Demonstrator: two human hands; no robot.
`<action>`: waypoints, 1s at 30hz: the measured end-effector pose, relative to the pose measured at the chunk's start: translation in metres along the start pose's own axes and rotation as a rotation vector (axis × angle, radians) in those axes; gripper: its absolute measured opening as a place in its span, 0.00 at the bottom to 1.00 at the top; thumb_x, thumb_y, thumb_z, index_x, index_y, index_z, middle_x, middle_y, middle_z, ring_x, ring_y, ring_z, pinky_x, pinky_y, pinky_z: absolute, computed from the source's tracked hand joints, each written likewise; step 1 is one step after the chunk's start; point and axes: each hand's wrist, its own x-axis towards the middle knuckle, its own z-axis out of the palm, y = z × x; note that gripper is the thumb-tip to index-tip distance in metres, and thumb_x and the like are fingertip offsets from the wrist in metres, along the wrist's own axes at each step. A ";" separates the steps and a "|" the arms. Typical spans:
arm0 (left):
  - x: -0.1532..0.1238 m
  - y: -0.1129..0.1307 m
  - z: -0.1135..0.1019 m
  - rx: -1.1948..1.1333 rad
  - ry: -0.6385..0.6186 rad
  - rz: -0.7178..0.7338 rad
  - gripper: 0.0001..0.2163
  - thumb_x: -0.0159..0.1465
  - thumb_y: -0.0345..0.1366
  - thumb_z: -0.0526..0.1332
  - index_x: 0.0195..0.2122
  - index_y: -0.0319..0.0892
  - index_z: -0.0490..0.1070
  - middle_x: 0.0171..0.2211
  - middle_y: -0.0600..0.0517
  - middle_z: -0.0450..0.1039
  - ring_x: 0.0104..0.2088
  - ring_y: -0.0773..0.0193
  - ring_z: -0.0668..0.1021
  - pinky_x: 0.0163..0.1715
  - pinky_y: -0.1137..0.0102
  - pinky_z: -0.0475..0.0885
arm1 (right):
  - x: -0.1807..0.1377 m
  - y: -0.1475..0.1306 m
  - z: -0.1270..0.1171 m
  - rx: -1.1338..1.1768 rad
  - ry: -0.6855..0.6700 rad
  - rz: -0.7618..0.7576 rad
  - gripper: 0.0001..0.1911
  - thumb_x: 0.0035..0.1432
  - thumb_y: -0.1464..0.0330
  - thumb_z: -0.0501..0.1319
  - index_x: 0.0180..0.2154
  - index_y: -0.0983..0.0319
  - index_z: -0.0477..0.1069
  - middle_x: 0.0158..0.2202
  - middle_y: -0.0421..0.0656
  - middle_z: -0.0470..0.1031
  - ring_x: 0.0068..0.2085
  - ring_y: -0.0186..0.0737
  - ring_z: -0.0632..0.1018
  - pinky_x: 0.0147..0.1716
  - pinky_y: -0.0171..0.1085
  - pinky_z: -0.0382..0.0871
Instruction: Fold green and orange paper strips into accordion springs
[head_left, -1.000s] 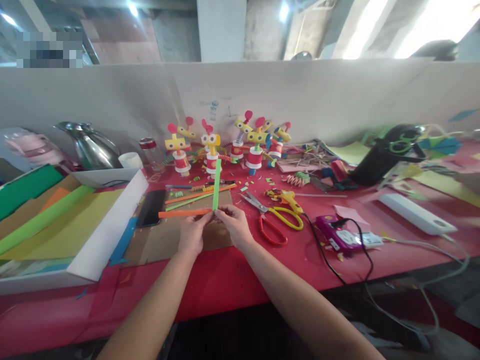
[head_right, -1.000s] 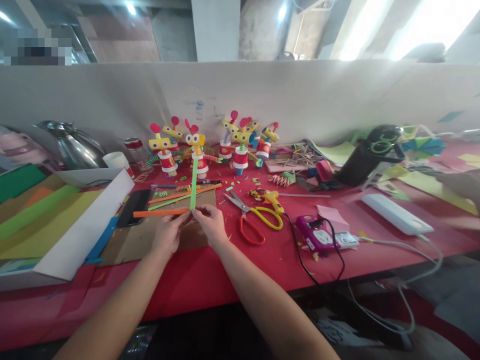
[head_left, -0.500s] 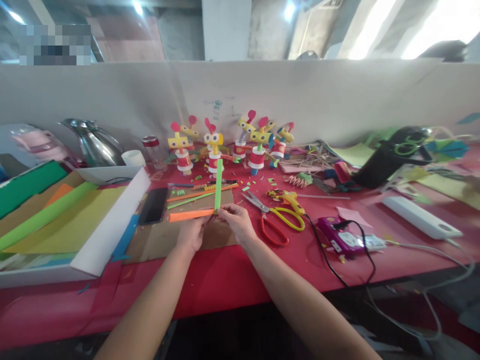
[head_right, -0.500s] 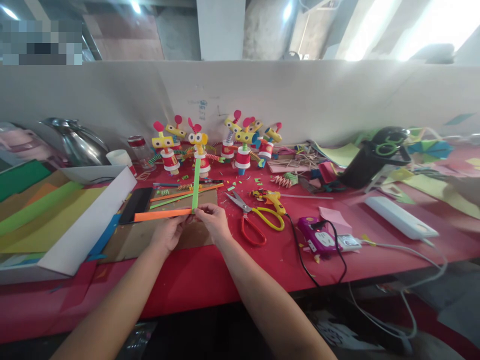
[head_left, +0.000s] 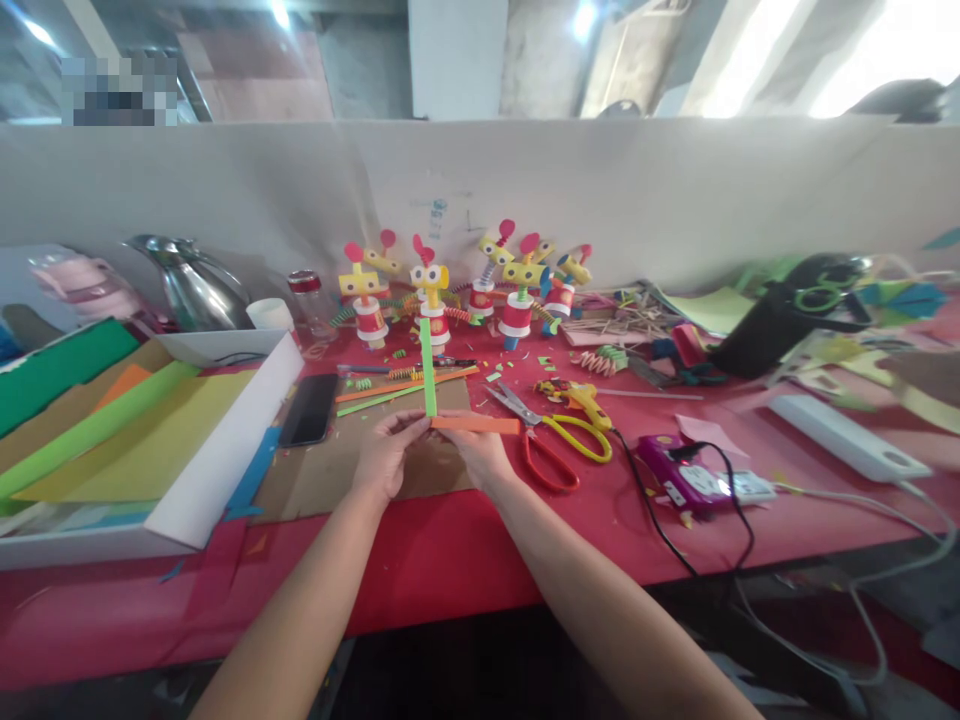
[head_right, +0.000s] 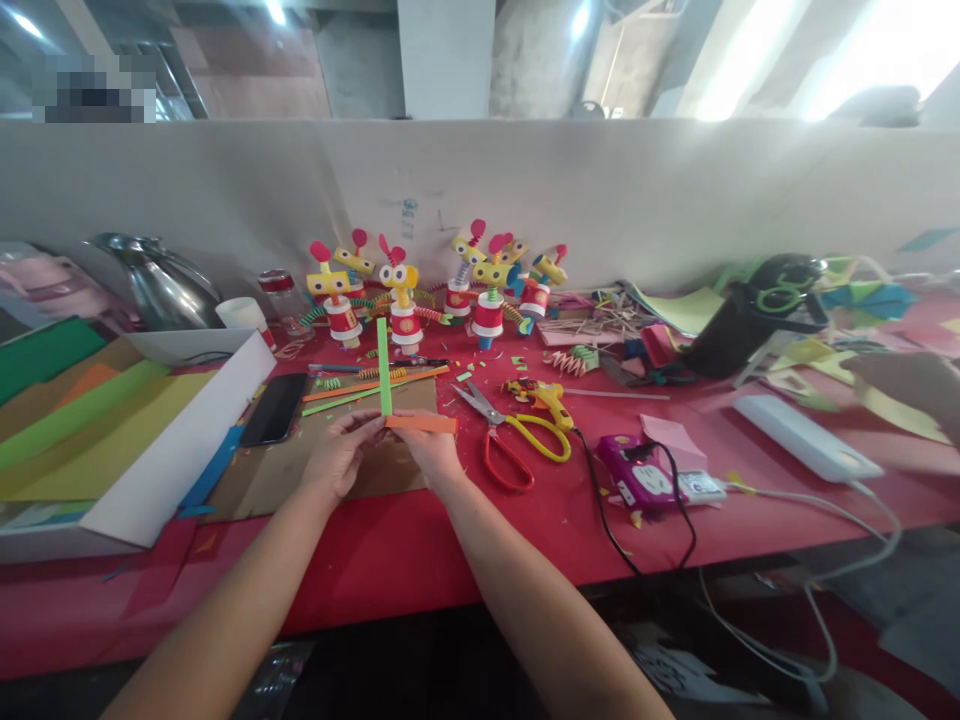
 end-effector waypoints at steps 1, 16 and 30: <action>0.000 0.000 0.001 -0.005 0.014 0.009 0.14 0.42 0.31 0.73 0.31 0.37 0.76 0.27 0.51 0.78 0.27 0.68 0.78 0.35 0.72 0.72 | -0.001 0.000 0.001 0.006 -0.003 -0.003 0.09 0.40 0.66 0.68 0.28 0.63 0.78 0.27 0.42 0.79 0.28 0.36 0.76 0.33 0.36 0.71; -0.001 -0.004 0.008 -0.130 0.090 0.008 0.13 0.40 0.29 0.73 0.29 0.38 0.77 0.26 0.52 0.79 0.27 0.68 0.79 0.34 0.73 0.72 | 0.001 0.005 0.003 0.013 0.025 -0.025 0.08 0.43 0.66 0.68 0.26 0.64 0.77 0.23 0.41 0.77 0.25 0.34 0.75 0.31 0.34 0.68; 0.002 0.000 -0.005 0.106 -0.038 -0.034 0.12 0.42 0.36 0.73 0.26 0.38 0.76 0.23 0.53 0.75 0.26 0.70 0.75 0.31 0.74 0.68 | 0.001 0.003 0.002 -0.133 -0.012 0.004 0.08 0.43 0.67 0.65 0.28 0.65 0.77 0.26 0.43 0.79 0.28 0.38 0.77 0.31 0.35 0.70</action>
